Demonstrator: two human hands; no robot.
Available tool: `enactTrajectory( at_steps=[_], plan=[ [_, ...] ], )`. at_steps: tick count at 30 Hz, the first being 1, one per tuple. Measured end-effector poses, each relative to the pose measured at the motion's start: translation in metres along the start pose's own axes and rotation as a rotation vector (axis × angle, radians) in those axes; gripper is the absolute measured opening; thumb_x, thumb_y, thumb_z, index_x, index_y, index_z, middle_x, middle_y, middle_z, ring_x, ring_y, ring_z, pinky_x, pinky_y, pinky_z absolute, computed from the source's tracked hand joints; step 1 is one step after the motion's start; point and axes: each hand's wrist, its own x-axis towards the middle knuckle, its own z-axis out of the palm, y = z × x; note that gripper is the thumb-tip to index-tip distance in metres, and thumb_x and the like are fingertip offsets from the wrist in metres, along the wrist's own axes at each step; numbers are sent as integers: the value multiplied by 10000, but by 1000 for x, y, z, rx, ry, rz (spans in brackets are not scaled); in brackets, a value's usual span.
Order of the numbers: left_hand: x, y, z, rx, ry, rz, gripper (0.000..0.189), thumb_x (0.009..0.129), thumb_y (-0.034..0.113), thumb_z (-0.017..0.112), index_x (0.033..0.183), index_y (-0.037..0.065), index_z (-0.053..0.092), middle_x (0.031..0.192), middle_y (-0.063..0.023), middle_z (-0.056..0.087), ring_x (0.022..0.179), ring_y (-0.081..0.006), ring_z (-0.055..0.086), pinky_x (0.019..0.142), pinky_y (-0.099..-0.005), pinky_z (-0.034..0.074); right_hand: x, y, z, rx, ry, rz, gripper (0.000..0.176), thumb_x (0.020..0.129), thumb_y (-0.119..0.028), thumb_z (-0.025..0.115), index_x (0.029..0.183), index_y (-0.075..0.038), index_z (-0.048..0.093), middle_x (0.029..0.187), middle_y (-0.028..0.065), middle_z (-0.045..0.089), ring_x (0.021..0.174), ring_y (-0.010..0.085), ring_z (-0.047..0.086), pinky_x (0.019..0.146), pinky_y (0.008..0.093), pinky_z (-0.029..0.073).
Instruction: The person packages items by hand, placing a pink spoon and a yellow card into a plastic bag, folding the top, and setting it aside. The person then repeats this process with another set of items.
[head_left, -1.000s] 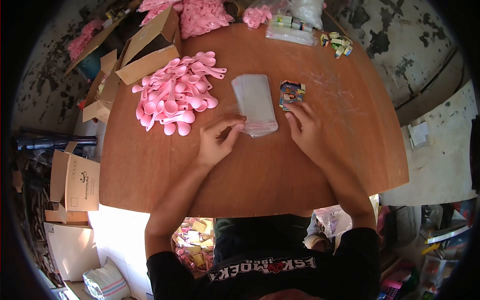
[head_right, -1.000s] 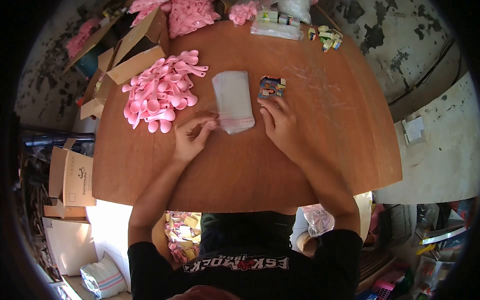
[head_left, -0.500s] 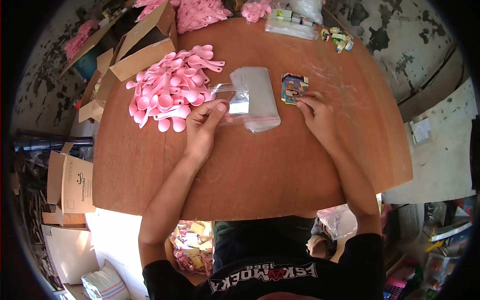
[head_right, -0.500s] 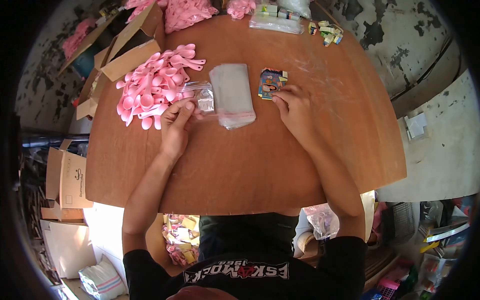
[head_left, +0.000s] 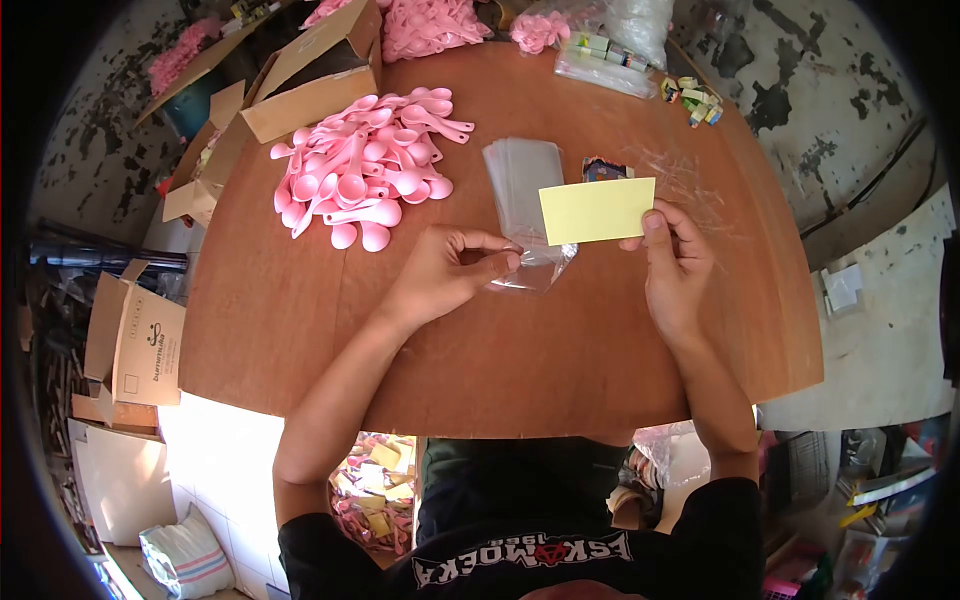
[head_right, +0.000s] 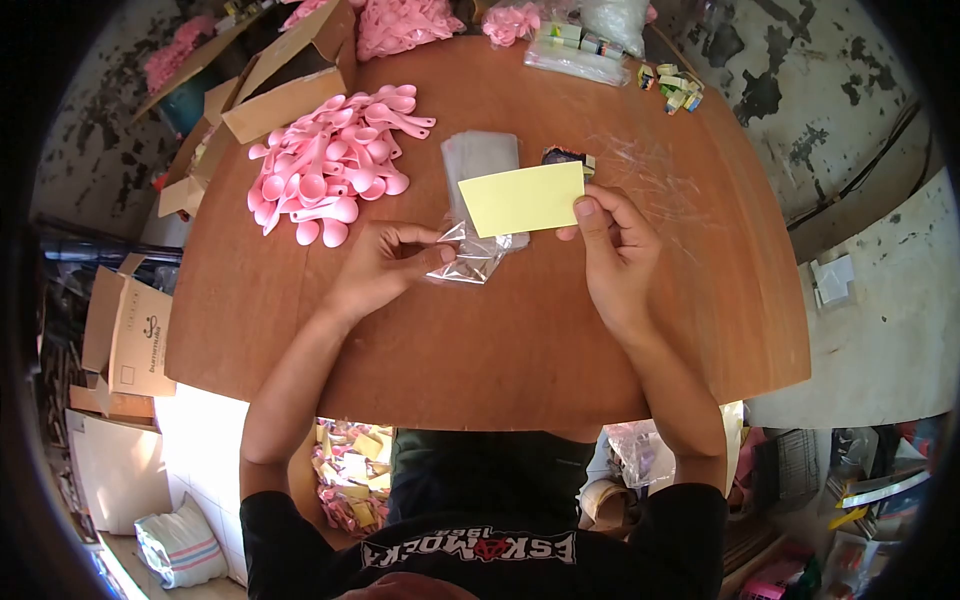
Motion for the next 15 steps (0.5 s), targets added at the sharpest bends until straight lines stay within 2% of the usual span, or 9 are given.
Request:
enactTrajectory(
  at_steps=[3, 5, 9, 12, 14, 15],
  plan=[
    [-1, -2, 4, 33, -51, 29, 207, 894, 98, 673, 1046, -41, 697, 870, -62, 709, 744, -80, 633, 651, -239, 522, -1, 4, 1, -58, -31, -24, 186, 947, -93, 600, 1075, 37, 639, 909, 61, 656, 721, 103, 614, 647, 228, 496],
    [-2, 3, 5, 3, -43, 1, 213, 899, 111, 669, 1045, -42, 696, 861, -68, 708, 737, -78, 630, 647, -239, 521, -1, 9, 0, -65, -131, 75, 179, 929, -94, 629, 1053, 33, 652, 905, 63, 665, 703, 99, 616, 624, 223, 498],
    [-3, 2, 4, 56, -64, -28, 220, 908, 126, 661, 1044, -43, 696, 867, -75, 708, 743, -75, 625, 647, -243, 520, -5, 6, 3, -125, -182, 141, 160, 909, -88, 658, 1031, 15, 669, 905, 60, 676, 685, 95, 618, 609, 217, 499],
    [-4, 0, 9, -56, -119, -83, 235, 910, 144, 664, 1049, -44, 694, 884, -79, 710, 766, -69, 623, 654, -243, 517, -11, 7, 7, -37, -225, 121, 125, 893, -71, 672, 991, 6, 679, 895, 53, 682, 699, 95, 613, 637, 226, 497],
    [-5, 1, 12, 18, -105, 26, 249, 907, 156, 672, 1061, -39, 691, 906, -76, 711, 795, -67, 618, 673, -252, 517, -12, 4, 10, -204, -338, -35, 109, 870, -48, 687, 964, 4, 675, 888, 62, 677, 736, 112, 614, 670, 245, 493],
    [-6, 3, 14, 18, -104, 26, 249, 907, 156, 672, 1061, -39, 691, 906, -76, 711, 795, -67, 618, 673, -252, 517, -12, 0, 12, -203, -338, -36, 109, 870, -48, 687, 964, 4, 675, 888, 62, 677, 736, 112, 614, 670, 245, 493]
  ],
)
